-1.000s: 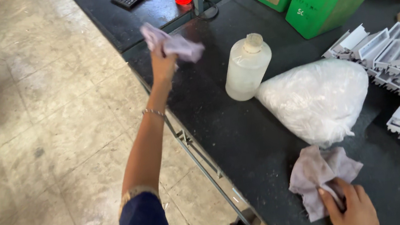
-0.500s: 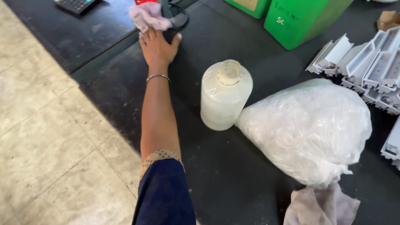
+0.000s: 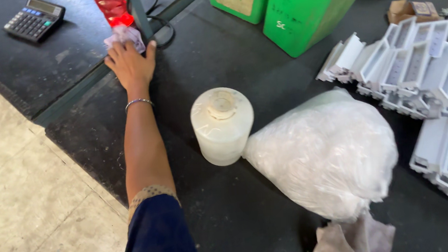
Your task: The person wipes white plastic rectangular parts with a cloth, handling them one at a time. They move a bottle and a bag of bubble wrap aside, then continue wiping multiple parts and placing them on the table.
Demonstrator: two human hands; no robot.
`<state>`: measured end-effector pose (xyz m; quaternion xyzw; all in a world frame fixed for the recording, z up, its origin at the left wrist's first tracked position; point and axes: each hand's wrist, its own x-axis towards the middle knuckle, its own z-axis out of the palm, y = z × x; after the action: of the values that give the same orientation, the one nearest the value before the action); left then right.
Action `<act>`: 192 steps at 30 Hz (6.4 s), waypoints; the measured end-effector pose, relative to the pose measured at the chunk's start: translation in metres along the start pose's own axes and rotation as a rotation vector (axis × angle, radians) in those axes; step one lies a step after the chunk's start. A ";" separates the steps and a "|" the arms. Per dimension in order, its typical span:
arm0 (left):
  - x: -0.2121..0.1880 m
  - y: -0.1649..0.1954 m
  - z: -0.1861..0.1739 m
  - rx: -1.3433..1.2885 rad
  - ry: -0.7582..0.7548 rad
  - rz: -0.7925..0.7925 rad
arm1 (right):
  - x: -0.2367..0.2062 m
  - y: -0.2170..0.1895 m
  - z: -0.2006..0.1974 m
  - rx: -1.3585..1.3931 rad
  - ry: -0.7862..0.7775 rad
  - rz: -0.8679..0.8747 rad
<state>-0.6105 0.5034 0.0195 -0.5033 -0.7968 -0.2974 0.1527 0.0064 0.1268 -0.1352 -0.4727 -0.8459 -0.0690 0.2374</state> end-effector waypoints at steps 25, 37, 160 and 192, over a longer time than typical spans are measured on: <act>-0.386 0.104 -0.292 -1.071 0.006 0.035 | -0.056 -0.131 -0.228 0.365 0.356 0.423; -0.359 0.127 -0.291 -1.002 0.058 0.067 | -0.079 -0.157 -0.247 0.698 0.074 0.474; -0.144 -0.065 -0.264 0.040 -0.089 0.204 | -0.088 -0.055 -0.095 0.354 0.132 0.502; -0.483 0.125 -0.385 -1.386 -0.490 0.184 | -0.111 -0.126 -0.279 1.579 0.709 0.527</act>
<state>-0.3051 -0.0423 0.0963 -0.6009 -0.3920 -0.5975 -0.3581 0.0448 -0.1218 0.0715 -0.3017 -0.3885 0.4467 0.7473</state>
